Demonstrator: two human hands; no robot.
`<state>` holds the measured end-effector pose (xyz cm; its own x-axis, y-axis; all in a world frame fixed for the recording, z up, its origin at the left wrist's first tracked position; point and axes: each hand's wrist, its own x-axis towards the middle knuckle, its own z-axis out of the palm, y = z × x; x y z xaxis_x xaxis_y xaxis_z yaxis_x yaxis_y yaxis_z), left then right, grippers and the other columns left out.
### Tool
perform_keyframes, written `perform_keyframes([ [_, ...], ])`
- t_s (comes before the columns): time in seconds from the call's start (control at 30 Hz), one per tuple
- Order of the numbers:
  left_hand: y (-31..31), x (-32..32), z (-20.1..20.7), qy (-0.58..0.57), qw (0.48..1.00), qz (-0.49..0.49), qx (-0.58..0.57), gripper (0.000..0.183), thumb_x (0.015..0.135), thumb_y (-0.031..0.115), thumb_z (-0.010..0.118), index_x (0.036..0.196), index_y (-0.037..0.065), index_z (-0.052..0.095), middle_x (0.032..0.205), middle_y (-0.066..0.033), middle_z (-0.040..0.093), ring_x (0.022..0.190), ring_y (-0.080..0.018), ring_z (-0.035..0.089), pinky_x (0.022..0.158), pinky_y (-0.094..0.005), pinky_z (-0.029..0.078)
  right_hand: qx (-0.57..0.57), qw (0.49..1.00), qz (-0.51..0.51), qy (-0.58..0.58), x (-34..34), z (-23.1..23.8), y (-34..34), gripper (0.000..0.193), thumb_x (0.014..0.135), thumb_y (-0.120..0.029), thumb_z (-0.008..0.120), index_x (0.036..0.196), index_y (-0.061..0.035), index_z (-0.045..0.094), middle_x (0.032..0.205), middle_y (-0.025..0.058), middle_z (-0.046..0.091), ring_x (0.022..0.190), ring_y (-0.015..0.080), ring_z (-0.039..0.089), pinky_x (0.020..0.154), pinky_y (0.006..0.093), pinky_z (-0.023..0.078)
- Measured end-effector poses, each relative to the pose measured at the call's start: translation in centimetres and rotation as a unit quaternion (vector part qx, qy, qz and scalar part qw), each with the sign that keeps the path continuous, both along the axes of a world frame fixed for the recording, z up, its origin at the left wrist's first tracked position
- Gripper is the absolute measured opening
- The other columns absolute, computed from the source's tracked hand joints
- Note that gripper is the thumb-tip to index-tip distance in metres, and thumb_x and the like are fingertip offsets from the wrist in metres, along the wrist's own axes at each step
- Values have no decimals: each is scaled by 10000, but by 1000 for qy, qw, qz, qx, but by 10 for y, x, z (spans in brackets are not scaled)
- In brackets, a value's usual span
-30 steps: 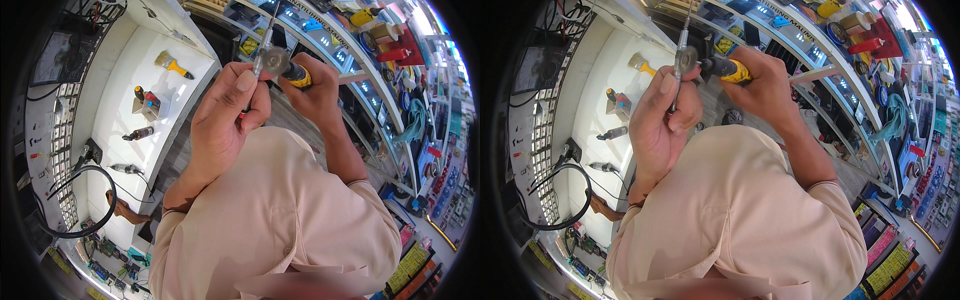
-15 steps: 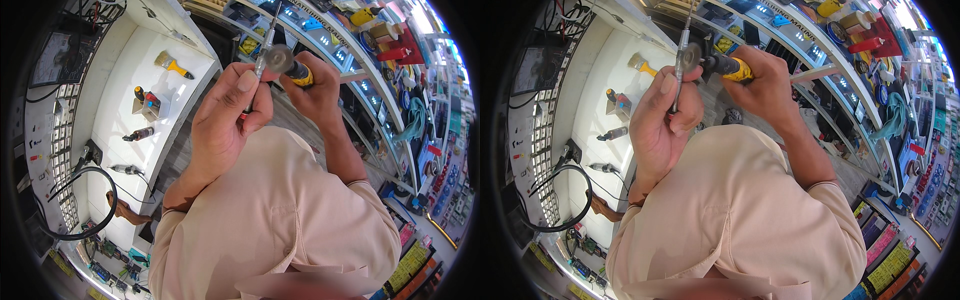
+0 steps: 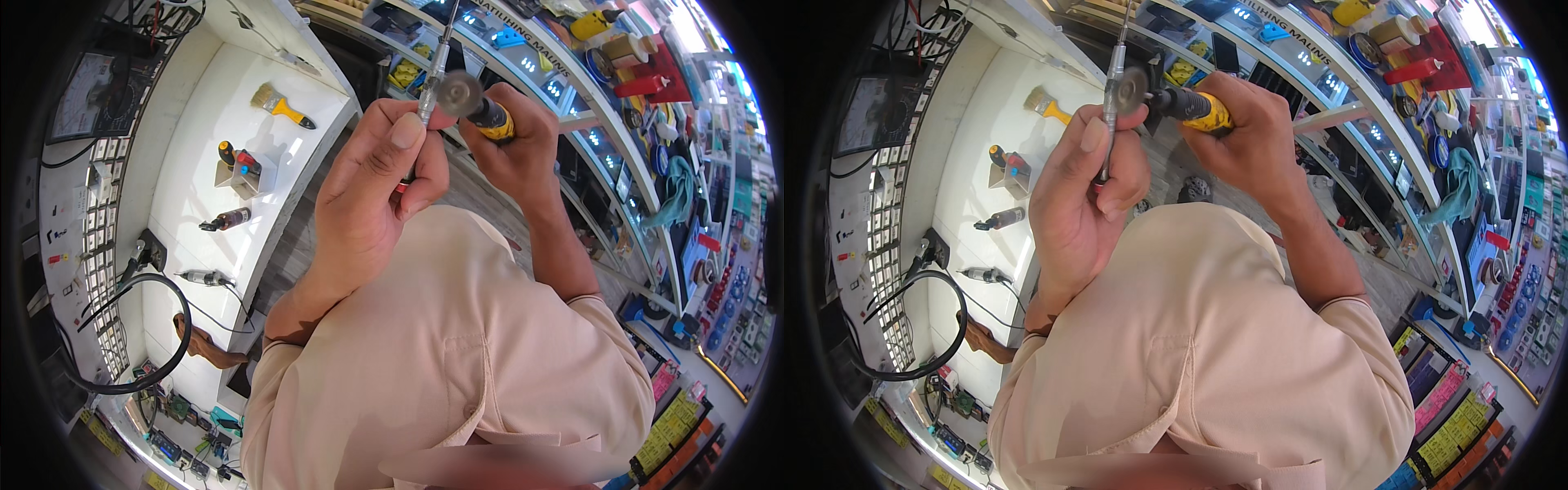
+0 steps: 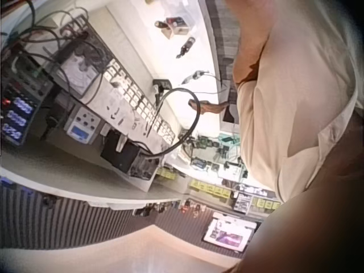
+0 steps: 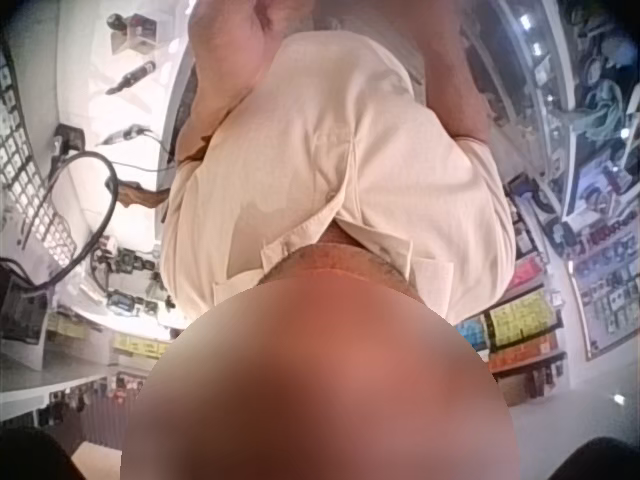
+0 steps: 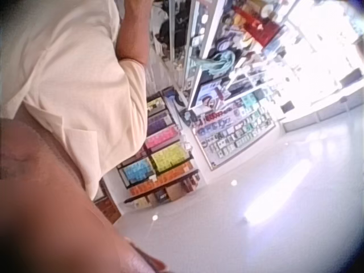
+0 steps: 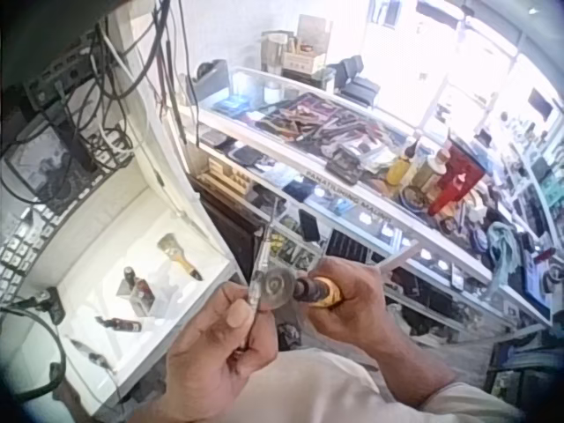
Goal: The person uses a rotary tool to grind a small metal component with a blue cap, then switches to a different rotary tool to grind the metal jaws of a pair of scissors. The person holds the items with one hand while operating the tool with the other, rotating the items to access different surfaces.
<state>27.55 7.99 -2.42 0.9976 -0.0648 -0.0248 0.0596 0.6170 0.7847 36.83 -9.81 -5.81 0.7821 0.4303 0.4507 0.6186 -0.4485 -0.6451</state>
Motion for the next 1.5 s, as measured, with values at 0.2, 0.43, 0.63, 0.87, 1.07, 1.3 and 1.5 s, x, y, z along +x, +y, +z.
perform_keyframes([
  [0.2, 0, 0, -1, -7, 1000, 3, 7, 349, 1119, 285, 415, 1236, -13, 554, 674, -2, 434, 594, -68, 337, 588, -228, 283, -3, 1000, -8, -6, 0, 0, -1, 220, 717, -94, 806, 876, -57, 659, 705, 106, 625, 615, 289, 625, 595, 348, 499],
  [0.43, -1, 2, -1, -5, 1000, -3, 4, 352, 1119, 288, 418, 1240, -13, 553, 677, -2, 438, 600, -67, 339, 593, -226, 282, 6, 1000, -9, -8, 2, -1, -2, 220, 721, -98, 809, 878, -61, 660, 699, 105, 622, 614, 290, 625, 594, 352, 498],
  [0.63, -1, 3, 0, 5, 1000, -4, 7, 357, 1119, 300, 424, 1240, -10, 552, 681, -1, 440, 602, -66, 336, 590, -226, 279, 0, 1000, -16, -5, 2, -2, -3, 224, 721, -100, 809, 882, -60, 659, 706, 105, 626, 619, 292, 629, 600, 354, 502],
  [0.87, 0, 3, 0, 6, 1000, -1, 20, 356, 1120, 305, 418, 1238, -3, 553, 675, -1, 437, 600, -65, 332, 586, -224, 272, -2, 1000, -11, -15, 4, -3, -2, 237, 713, -101, 810, 888, -60, 656, 708, 108, 622, 623, 302, 628, 601, 357, 504],
  [1.07, 1, 4, -1, -1, 1000, -8, 18, 355, 1122, 304, 408, 1237, 0, 552, 670, -3, 435, 598, -65, 334, 580, -227, 266, -9, 1000, -8, -10, 2, -2, -2, 234, 712, -103, 807, 883, -62, 653, 706, 110, 619, 622, 304, 626, 596, 360, 502],
  [1.3, 2, 3, -1, 4, 1000, -3, 17, 351, 1122, 307, 408, 1226, 3, 552, 667, -4, 433, 600, -65, 342, 577, -225, 259, -5, 1000, -9, -8, 1, -2, -1, 237, 712, -103, 809, 885, -59, 654, 718, 113, 632, 633, 304, 637, 598, 358, 504],
  [1.5, 2, 3, -1, 1, 1000, -4, 13, 349, 1121, 307, 411, 1220, 3, 552, 664, -6, 433, 599, -66, 352, 573, -226, 261, -9, 1000, -8, -5, 0, -1, -1, 235, 713, -98, 813, 885, -57, 659, 727, 116, 645, 642, 305, 647, 609, 356, 509],
])
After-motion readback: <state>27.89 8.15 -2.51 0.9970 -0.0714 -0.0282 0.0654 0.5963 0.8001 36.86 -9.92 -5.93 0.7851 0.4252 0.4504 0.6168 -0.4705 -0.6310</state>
